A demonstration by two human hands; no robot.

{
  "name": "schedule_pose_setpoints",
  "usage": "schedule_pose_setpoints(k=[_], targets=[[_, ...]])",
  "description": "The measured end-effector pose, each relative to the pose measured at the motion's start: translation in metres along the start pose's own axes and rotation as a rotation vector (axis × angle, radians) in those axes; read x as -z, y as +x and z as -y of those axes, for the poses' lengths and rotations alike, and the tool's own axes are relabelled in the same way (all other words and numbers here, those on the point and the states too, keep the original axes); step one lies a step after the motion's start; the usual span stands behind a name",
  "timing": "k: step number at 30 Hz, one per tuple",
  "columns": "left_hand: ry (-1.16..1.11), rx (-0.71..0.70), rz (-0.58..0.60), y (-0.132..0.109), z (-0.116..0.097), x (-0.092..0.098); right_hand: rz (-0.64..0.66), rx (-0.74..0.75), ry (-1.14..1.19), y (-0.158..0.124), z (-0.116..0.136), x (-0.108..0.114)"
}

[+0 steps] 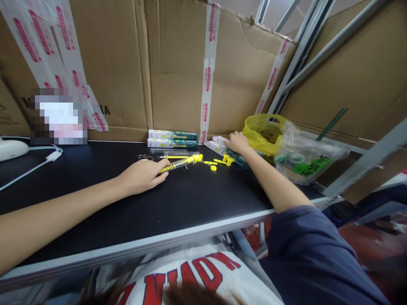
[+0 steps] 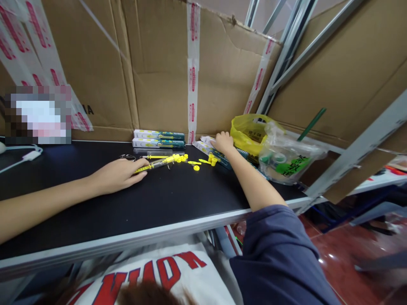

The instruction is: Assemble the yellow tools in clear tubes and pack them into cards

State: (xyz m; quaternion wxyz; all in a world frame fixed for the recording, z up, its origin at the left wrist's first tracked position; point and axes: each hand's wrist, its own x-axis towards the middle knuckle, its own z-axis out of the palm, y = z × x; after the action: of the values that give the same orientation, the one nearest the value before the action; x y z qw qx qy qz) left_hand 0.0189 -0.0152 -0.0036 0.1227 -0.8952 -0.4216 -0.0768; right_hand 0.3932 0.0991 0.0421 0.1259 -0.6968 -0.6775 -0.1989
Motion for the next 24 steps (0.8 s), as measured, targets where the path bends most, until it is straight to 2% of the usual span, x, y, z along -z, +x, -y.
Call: schedule_pose_setpoints(k=[3,7,11,13,14,15,17,19,21,24], targets=[[-0.029,-0.054,-0.057,0.002,0.002,-0.003,0.029,0.018,0.018,-0.001,-0.005,-0.007],[-0.048,-0.087,-0.126,0.003,0.002,-0.005,-0.030,0.045,0.051,-0.001,0.000,0.002],[-0.094,-0.059,-0.171,0.003,0.001,-0.001,-0.179,0.056,0.122,0.001,0.018,0.032],[-0.109,-0.050,-0.213,0.004,0.003,0.002,-0.271,0.095,0.343,-0.005,0.034,0.053],[-0.118,-0.054,-0.228,0.004,0.004,0.004,-0.264,0.129,0.477,-0.011,0.044,0.063],[-0.133,-0.062,-0.235,0.004,0.005,0.005,-0.223,0.167,0.612,-0.020,0.054,0.073],[-0.186,-0.069,-0.214,0.005,0.008,0.007,-0.023,0.317,0.786,-0.042,0.077,0.089],[-0.285,-0.067,-0.143,0.005,0.011,0.008,0.150,0.509,0.785,-0.066,0.096,0.097],[-0.418,-0.080,-0.054,0.005,0.015,0.010,0.175,0.634,0.714,-0.084,0.110,0.099],[-0.617,-0.104,0.045,0.005,0.022,0.017,0.211,0.742,0.654,-0.094,0.117,0.097]])
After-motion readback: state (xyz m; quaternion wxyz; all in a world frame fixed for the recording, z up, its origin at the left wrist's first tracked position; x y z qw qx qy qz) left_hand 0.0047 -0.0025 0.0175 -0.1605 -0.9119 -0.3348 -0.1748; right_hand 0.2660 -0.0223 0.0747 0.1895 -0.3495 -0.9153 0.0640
